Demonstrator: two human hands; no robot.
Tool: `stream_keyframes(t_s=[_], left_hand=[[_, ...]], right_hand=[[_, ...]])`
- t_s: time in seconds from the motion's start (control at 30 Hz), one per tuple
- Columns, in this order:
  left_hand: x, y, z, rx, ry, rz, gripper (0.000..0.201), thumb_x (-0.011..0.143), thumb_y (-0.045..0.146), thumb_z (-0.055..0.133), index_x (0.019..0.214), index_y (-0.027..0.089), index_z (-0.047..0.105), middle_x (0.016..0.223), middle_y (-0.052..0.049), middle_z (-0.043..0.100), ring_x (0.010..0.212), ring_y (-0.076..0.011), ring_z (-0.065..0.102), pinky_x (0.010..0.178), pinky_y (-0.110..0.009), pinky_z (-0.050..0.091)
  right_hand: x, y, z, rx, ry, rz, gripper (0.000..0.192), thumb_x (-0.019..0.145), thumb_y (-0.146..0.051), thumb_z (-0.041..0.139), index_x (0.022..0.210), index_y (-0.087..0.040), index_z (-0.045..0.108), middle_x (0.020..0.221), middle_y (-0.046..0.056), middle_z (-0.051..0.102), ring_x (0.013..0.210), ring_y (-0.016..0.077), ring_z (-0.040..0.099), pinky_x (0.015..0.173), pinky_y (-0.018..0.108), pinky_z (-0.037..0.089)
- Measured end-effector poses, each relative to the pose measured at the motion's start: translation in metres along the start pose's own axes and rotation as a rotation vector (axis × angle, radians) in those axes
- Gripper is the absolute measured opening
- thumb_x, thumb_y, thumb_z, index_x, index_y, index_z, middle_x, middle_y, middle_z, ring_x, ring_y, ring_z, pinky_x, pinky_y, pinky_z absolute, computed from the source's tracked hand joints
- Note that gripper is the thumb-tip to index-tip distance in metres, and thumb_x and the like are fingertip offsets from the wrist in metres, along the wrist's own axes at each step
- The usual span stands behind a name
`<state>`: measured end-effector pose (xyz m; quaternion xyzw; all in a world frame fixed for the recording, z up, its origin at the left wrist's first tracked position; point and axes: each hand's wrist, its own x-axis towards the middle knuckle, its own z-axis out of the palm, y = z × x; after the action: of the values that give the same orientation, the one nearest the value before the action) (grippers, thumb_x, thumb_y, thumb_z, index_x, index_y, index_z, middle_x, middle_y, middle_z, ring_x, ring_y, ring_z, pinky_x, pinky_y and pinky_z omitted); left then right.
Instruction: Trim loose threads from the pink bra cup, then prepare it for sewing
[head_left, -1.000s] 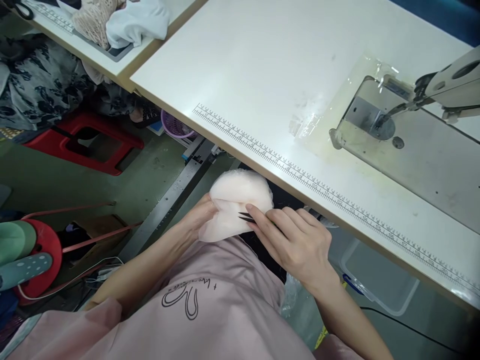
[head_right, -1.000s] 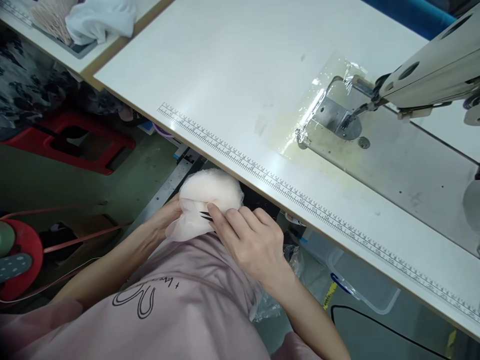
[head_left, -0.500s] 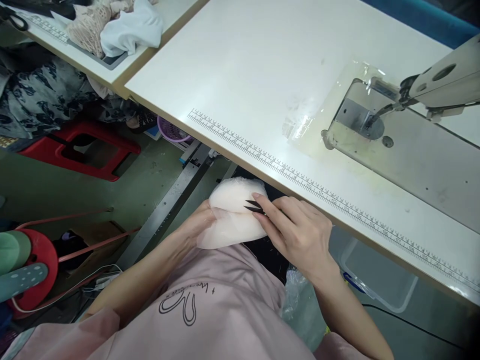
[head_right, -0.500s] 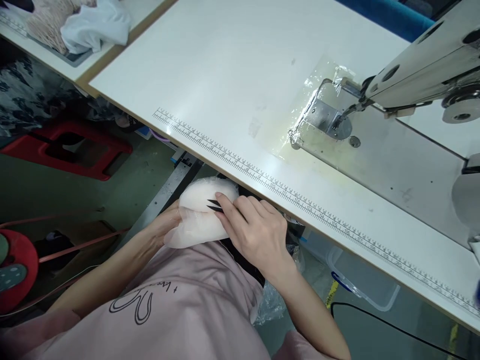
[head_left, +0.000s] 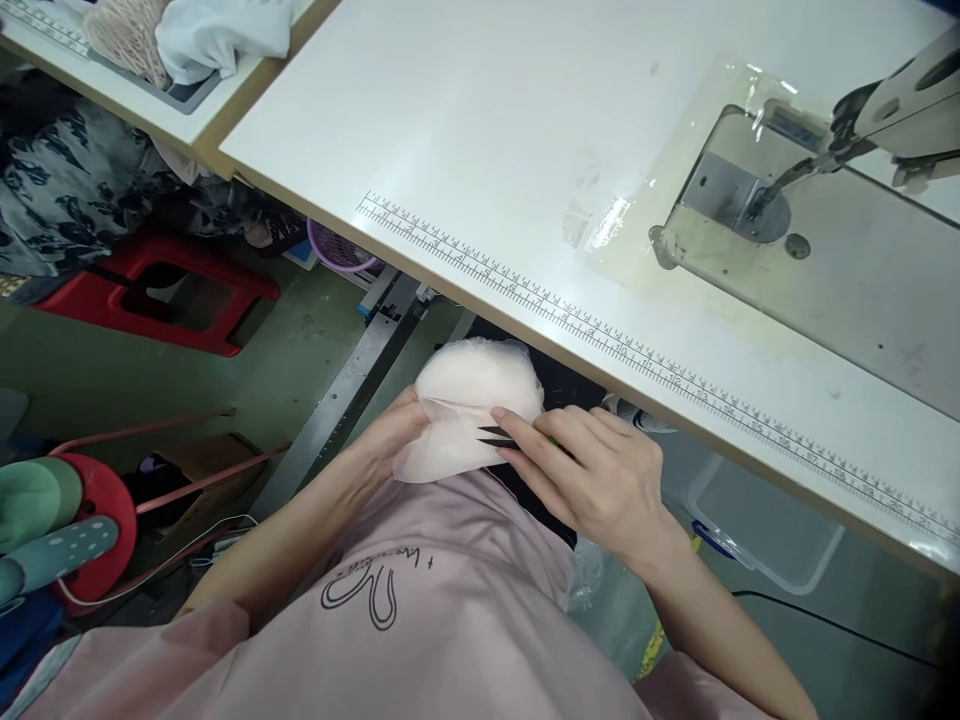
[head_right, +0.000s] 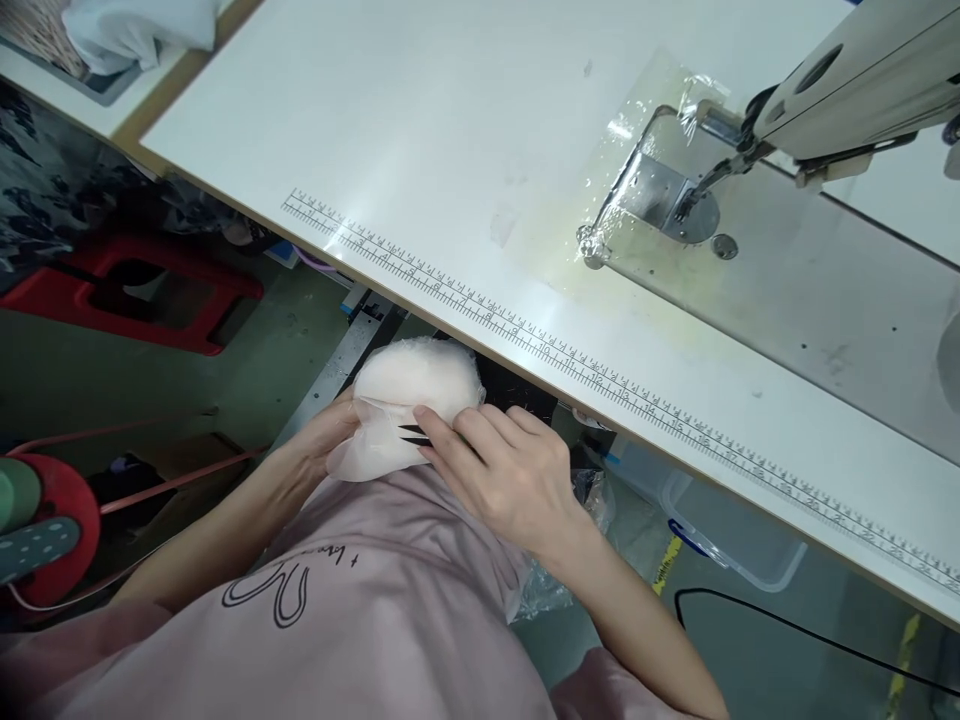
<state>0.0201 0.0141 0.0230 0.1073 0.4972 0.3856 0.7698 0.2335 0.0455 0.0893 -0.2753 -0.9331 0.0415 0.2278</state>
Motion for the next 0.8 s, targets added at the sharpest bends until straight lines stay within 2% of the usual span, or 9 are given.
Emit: stream_keyframes(t_s=[0.1, 0.3, 0.53, 0.67, 0.8], left_hand=[[-0.001, 0.000, 0.001, -0.008, -0.003, -0.002, 0.049, 0.058, 0.022, 0.082, 0.106, 0.016, 0.073, 0.105, -0.012, 0.072, 0.095, -0.0320, 0.068, 0.078, -0.036, 0.056], [-0.003, 0.003, 0.008, -0.012, 0.028, -0.021, 0.045, 0.056, 0.025, 0.085, 0.099, 0.015, 0.074, 0.101, -0.012, 0.073, 0.098, -0.0348, 0.067, 0.079, -0.038, 0.057], [-0.007, 0.009, 0.016, -0.043, 0.036, -0.044, 0.042, 0.054, 0.025, 0.086, 0.093, 0.015, 0.074, 0.099, -0.012, 0.074, 0.098, -0.0355, 0.068, 0.077, -0.038, 0.058], [-0.006, 0.008, 0.016, -0.056, 0.059, -0.023, 0.040, 0.053, 0.023, 0.085, 0.091, 0.015, 0.074, 0.096, -0.011, 0.074, 0.094, -0.0329, 0.068, 0.076, -0.035, 0.058], [-0.002, 0.007, 0.013, -0.054, 0.088, -0.001, 0.041, 0.048, 0.017, 0.084, 0.088, 0.014, 0.075, 0.096, -0.010, 0.074, 0.095, -0.0330, 0.068, 0.073, -0.031, 0.057]], right_hand=[[0.001, -0.001, 0.002, -0.028, 0.011, 0.003, 0.024, 0.095, -0.022, 0.063, 0.116, -0.012, 0.064, 0.072, 0.000, 0.059, 0.063, 0.0121, 0.050, 0.057, 0.029, 0.032], [0.001, -0.002, 0.002, -0.024, -0.001, -0.008, 0.022, 0.096, -0.022, 0.062, 0.116, -0.014, 0.065, 0.074, 0.000, 0.061, 0.065, 0.0118, 0.050, 0.059, 0.029, 0.032], [0.001, -0.002, 0.004, 0.001, 0.021, -0.046, 0.027, 0.094, -0.024, 0.065, 0.119, -0.011, 0.064, 0.074, -0.001, 0.060, 0.064, 0.0115, 0.051, 0.057, 0.029, 0.032], [0.000, 0.001, 0.006, 0.085, 0.033, -0.084, 0.027, 0.095, -0.024, 0.065, 0.118, -0.012, 0.064, 0.073, -0.001, 0.061, 0.062, 0.0114, 0.051, 0.055, 0.029, 0.032], [-0.003, 0.006, 0.005, 0.263, 0.090, -0.105, 0.029, 0.097, -0.028, 0.062, 0.120, -0.012, 0.062, 0.074, 0.001, 0.061, 0.061, 0.0120, 0.050, 0.055, 0.028, 0.034]])
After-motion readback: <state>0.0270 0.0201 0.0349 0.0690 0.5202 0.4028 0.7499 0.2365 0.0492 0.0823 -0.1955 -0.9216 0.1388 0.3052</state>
